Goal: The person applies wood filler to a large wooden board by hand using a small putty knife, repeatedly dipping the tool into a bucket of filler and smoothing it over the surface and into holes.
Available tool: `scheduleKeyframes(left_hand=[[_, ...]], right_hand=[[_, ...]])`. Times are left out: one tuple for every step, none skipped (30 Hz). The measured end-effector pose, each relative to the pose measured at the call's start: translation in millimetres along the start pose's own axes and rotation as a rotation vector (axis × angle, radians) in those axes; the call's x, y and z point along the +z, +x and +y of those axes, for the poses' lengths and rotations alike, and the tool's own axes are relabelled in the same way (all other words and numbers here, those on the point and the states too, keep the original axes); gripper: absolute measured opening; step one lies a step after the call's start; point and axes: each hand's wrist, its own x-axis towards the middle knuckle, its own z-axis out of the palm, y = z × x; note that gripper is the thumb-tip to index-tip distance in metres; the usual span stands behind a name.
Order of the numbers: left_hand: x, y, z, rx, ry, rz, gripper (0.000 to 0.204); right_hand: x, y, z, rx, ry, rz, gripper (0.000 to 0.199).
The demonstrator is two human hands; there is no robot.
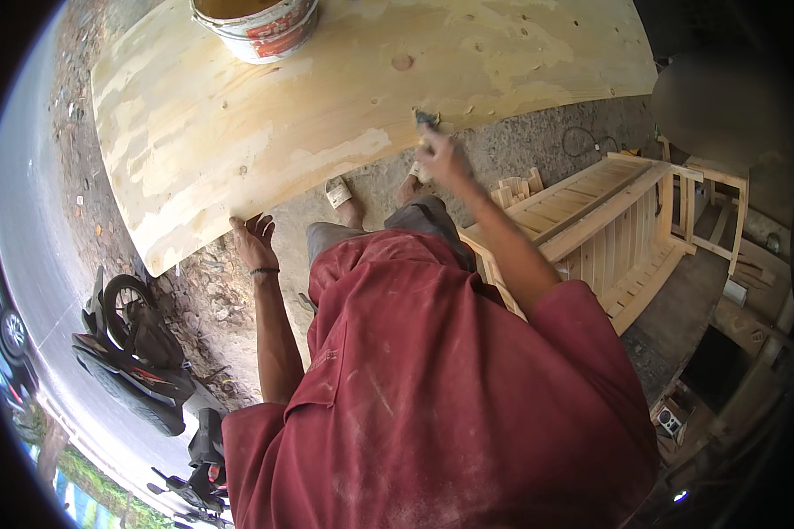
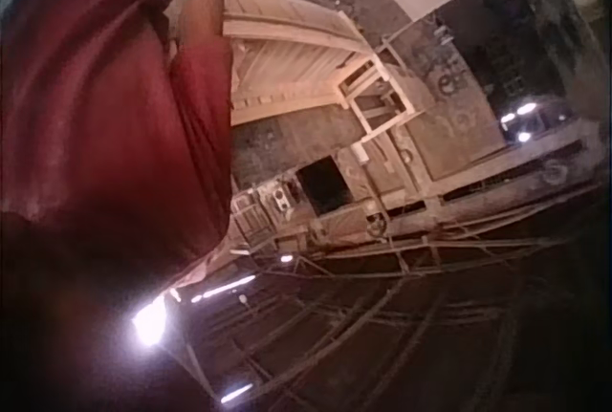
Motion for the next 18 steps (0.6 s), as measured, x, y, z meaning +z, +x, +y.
scheduleKeyframes(left_hand=[[0, -1, 2, -0.016, 0.009, 0.020, 0.054], [3, 1, 3, -0.009, 0.000, 0.014, 0.054], [3, 0, 2, -0.009, -0.009, 0.009, 0.054], [2, -1, 1, -0.008, -0.018, 0.006, 0.054], [1, -1, 1, 0.007, -0.027, 0.012, 0.054], [4, -2, 2, 0.010, -0.023, 0.010, 0.054], [6, -3, 3, 0.012, -0.016, 0.013, 0.054], [7, -5, 4, 0.014, -0.009, 0.016, 0.054], [10, -6, 5, 0.008, 0.004, 0.000, 0.054], [7, -5, 4, 0.017, 0.001, 0.006, 0.054], [6, -3, 3, 0.025, 0.000, 0.011, 0.054], [5, -3, 3, 0.029, 0.003, 0.014, 0.054], [6, -3, 1, 0.034, 0.007, 0.014, 0.054], [6, -1, 1, 0.037, 0.012, 0.012, 0.054], [7, -1, 0, 0.038, 0.024, 0.006, 0.055], [6, -2, 1, 0.035, 0.036, 0.003, 0.055], [3, -3, 2, 0.038, 0.046, 0.011, 0.055], [5, -3, 3, 0.037, 0.046, 0.008, 0.055]], right_hand=[[17, -15, -17, 0.037, -0.070, -0.084, 0.050], [26, -21, -27, 0.073, -0.139, -0.159, 0.048], [25, -22, -30, 0.009, -0.115, -0.137, 0.049], [21, -22, -33, -0.055, -0.090, -0.115, 0.050], [18, -21, -37, -0.119, -0.065, -0.094, 0.050], [12, -17, -43, -0.034, -0.036, -0.079, 0.052], [6, -11, -50, 0.053, -0.004, -0.069, 0.054], [5, -7, -54, 0.140, 0.027, -0.059, 0.055], [34, -15, -28, 0.051, 0.013, -0.022, 0.051], [33, -15, -46, 0.006, -0.044, -0.100, 0.050], [30, -23, -64, -0.036, -0.102, -0.175, 0.048], [27, -31, -76, -0.069, -0.154, -0.247, 0.046], [31, -30, -63, -0.233, -0.201, -0.178, 0.044], [26, -24, -60, -0.258, -0.176, -0.161, 0.044], [19, -15, -57, -0.285, -0.155, -0.148, 0.045], [10, -7, -57, -0.310, -0.134, -0.139, 0.045], [-14, 6, -78, -0.202, -0.384, -0.311, 0.045], [-30, 17, -80, -0.197, -0.494, -0.401, 0.045]])
